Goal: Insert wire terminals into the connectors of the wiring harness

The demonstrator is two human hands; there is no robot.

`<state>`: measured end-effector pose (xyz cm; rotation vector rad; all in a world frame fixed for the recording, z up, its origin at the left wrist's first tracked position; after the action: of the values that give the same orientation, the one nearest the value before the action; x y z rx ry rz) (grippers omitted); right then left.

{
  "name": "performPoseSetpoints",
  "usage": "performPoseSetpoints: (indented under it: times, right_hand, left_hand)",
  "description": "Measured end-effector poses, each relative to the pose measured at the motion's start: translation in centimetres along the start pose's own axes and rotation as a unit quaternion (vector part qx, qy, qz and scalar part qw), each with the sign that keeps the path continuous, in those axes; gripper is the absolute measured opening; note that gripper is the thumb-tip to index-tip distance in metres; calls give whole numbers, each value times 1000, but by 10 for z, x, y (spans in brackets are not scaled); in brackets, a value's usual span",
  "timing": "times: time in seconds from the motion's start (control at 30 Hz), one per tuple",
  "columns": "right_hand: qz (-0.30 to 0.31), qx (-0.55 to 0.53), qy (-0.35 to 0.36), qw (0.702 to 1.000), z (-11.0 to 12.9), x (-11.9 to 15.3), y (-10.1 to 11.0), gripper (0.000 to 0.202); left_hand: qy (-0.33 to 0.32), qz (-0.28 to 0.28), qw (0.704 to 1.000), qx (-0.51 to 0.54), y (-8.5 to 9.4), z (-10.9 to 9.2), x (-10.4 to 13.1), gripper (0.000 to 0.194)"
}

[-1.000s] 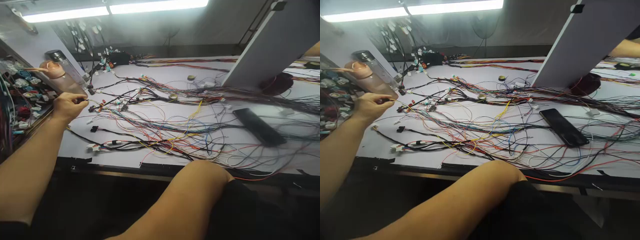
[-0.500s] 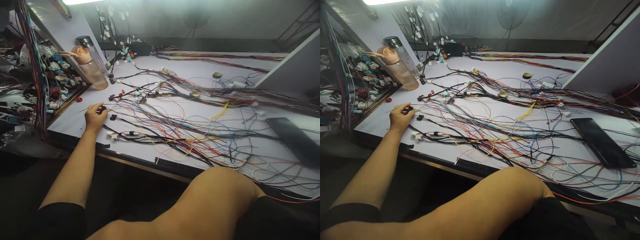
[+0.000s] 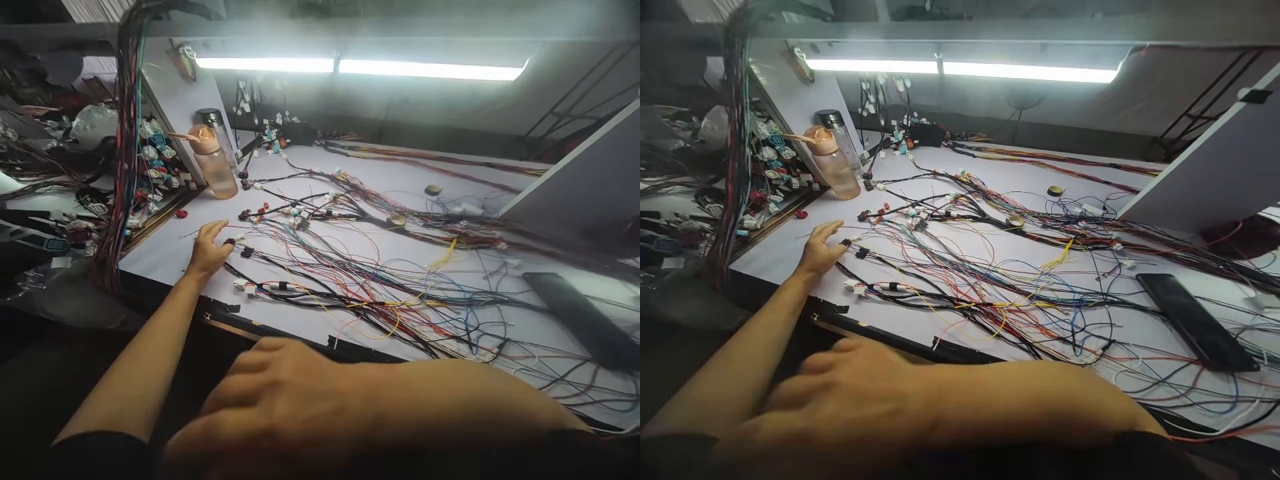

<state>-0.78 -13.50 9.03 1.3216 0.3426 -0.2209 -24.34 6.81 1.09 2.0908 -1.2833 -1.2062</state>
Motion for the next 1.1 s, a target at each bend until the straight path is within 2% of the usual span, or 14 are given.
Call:
performPoseSetpoints:
  times: [0.07, 0.13, 0.2, 0.27, 0.33, 0.4, 0.57, 0.7, 0.8, 0.9, 1.0, 1.1]
  right_hand:
    - [-14, -4, -56, 998, -27, 22, 0, 32]
    - [-39, 31, -152, 987, -62, 56, -1, 29]
    - [-37, 68, -216, 973, -85, 91, -5, 27]
    - [-28, 99, -267, 958, -101, 118, -9, 29]
    - [-16, 116, -305, 945, -110, 135, -12, 30]
    - [-21, 129, -329, 935, -115, 144, -11, 27]
    - [-69, 159, -372, 912, -135, 163, 0, 10]
    - [-83, 180, -392, 898, -150, 174, 9, 13]
    - [-99, 153, -388, 903, -150, 172, 14, 13]
    - [-133, 109, -353, 920, -138, 162, 12, 16]
    - [-118, 87, -335, 931, -130, 157, -3, 21]
    - [-96, 83, -339, 932, -131, 157, -13, 19]
  left_hand:
    - [-23, -23, 999, 2, 17, -19, 17, 46]
    - [-60, -7, 998, 13, 20, -46, 42, 37]
    - [-128, 81, 988, 29, -1, -79, 71, 33]
    - [-181, 141, 973, 6, -24, -104, 98, 31]
    - [-218, 162, 963, -5, -38, -119, 113, 30]
    - [-235, 159, 959, 6, -40, -125, 117, 29]
    - [-259, 175, 948, 55, -26, -127, 117, 26]
    - [-270, 192, 939, 90, -20, -129, 127, 34]
    - [-264, 184, 942, 95, -20, -130, 133, 36]
    - [-261, 167, 950, 48, -18, -126, 135, 40]
    - [-244, 163, 955, -44, -11, -103, 133, 48]
    - [-197, 165, 956, -139, 3, -64, 127, 48]
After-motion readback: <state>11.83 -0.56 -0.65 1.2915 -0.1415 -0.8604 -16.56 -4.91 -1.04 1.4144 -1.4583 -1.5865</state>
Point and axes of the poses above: each hand's wrist, its own x-axis away from the middle knuckle, its own y-axis out of the back of the hand, z = x × y, the point moved 10 cm from there along -x, towards the middle knuckle, and after that the axes turned 5 degrees about z, right-handed, at the moved point
